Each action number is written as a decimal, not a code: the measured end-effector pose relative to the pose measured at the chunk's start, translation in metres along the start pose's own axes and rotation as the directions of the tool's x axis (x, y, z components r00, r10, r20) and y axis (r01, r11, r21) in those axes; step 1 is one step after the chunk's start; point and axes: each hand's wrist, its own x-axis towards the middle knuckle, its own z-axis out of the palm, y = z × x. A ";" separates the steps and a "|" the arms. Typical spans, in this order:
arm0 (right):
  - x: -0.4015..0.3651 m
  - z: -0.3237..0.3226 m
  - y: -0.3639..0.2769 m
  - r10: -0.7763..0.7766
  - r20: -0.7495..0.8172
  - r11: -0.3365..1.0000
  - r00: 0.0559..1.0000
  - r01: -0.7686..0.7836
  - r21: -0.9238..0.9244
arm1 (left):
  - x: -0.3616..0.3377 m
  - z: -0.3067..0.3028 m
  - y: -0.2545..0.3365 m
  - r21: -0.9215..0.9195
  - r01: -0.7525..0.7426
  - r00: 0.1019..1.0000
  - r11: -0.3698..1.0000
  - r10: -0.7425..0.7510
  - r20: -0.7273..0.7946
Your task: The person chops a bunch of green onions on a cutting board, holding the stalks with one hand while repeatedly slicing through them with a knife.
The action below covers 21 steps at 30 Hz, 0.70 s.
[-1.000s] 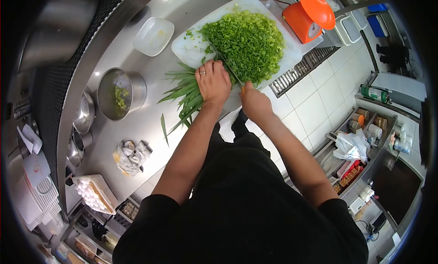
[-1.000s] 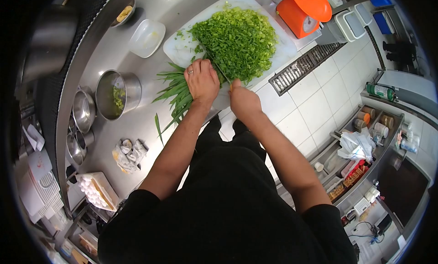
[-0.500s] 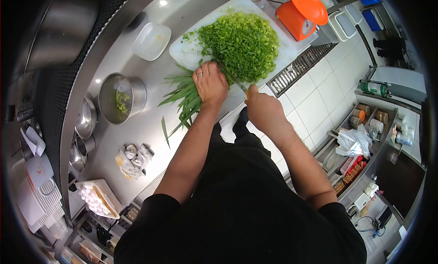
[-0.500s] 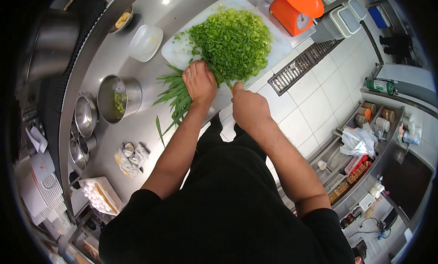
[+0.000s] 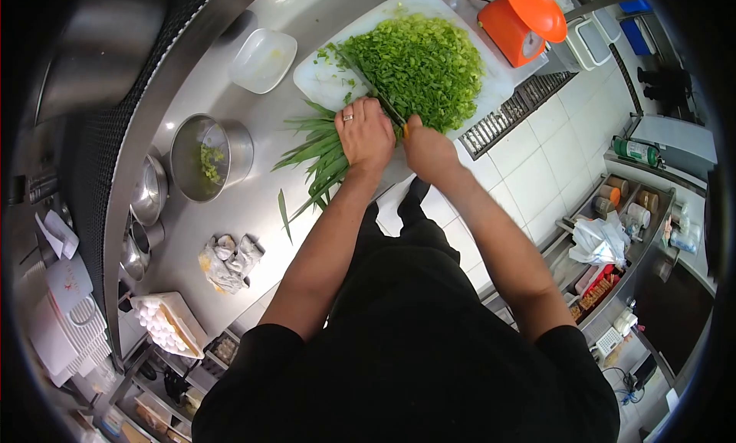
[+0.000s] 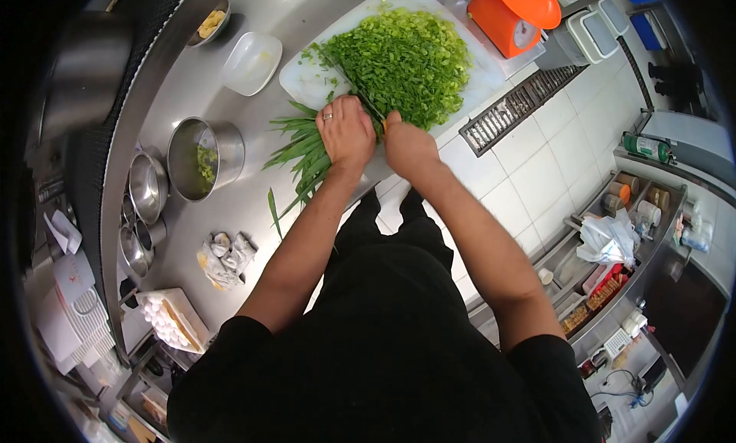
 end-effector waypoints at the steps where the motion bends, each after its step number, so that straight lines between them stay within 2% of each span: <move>1: 0.004 -0.009 -0.002 -0.027 0.000 0.999 1.000 0.027 -0.019 | 0.001 0.000 0.000 -0.006 -0.005 1.000 1.000 0.005 -0.006; 4: -0.011 -0.045 -0.011 -0.049 0.031 0.997 0.998 0.051 -0.058 | -0.001 -0.001 -0.001 -0.016 0.002 1.000 1.000 -0.003 -0.014; 7: -0.047 -0.072 -0.026 -0.006 0.103 0.995 0.995 0.016 -0.098 | -0.001 0.001 0.001 -0.019 0.018 1.000 1.000 -0.018 -0.016; 14: -0.083 -0.037 -0.012 0.050 0.113 0.994 0.992 -0.038 -0.106 | -0.001 0.002 0.000 0.022 0.003 1.000 1.000 -0.003 -0.016; 18: -0.056 0.011 0.005 0.025 0.013 0.998 1.000 -0.024 -0.059 | 0.001 -0.001 0.003 0.007 0.007 1.000 1.000 -0.007 -0.010; 21: -0.019 0.019 0.005 0.012 -0.006 1.000 1.000 -0.012 -0.007 | 0.001 0.000 0.001 0.016 0.016 1.000 1.000 -0.016 0.013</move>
